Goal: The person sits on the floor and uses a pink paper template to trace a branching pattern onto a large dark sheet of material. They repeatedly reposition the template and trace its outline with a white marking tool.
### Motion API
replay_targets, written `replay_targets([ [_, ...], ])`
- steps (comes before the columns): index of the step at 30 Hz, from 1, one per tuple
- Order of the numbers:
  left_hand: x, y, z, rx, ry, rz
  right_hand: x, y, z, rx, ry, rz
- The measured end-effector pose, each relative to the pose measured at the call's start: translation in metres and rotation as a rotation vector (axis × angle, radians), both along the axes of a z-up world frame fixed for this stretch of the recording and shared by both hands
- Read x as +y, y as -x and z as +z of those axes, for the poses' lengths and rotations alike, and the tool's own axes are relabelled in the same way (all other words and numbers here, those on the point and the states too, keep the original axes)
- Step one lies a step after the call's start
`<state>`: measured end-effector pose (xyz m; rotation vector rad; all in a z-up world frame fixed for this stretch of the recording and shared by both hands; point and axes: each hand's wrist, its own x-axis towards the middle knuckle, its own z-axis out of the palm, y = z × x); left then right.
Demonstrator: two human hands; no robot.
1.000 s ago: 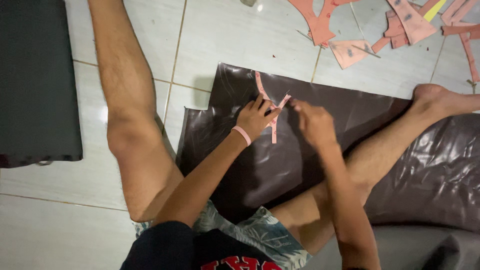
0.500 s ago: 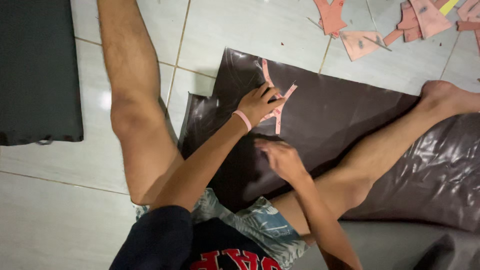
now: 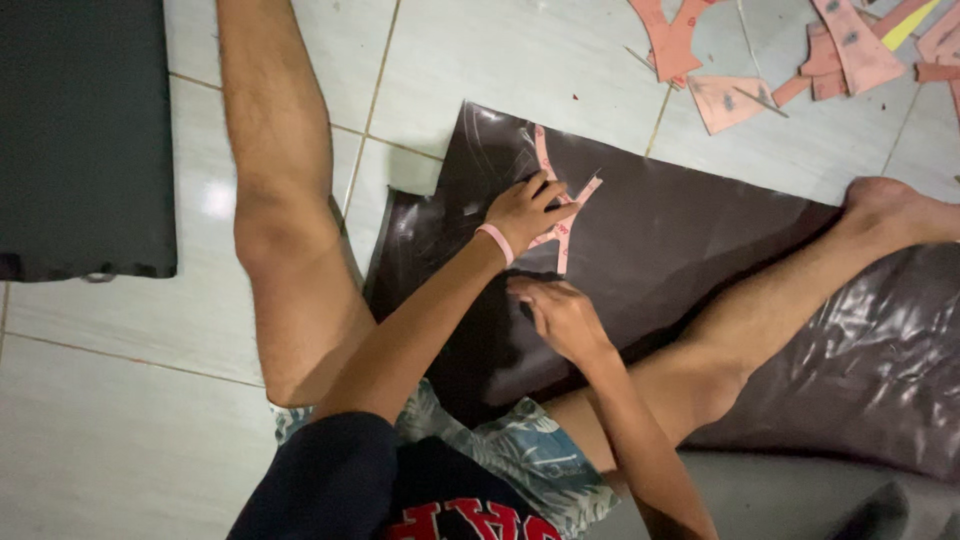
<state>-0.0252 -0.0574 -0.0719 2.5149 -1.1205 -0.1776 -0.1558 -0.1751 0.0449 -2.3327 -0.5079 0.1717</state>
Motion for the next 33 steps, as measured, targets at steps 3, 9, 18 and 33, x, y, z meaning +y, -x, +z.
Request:
replay_targets([
  [3,0.001,-0.001,-0.002,-0.014,0.037,-0.029,-0.007,-0.003,0.001,-0.025,0.003,-0.033],
  [9,0.001,0.000,-0.001,-0.026,0.010,-0.029,-0.023,-0.029,-0.007,-0.049,0.184,0.047],
  [18,0.001,0.005,0.018,0.066,-0.066,-0.099,-0.052,-0.011,0.010,-0.088,0.234,-0.249],
  [33,0.000,0.005,0.027,-0.015,-0.064,-0.099,-0.070,0.025,0.001,0.093,0.118,-0.457],
])
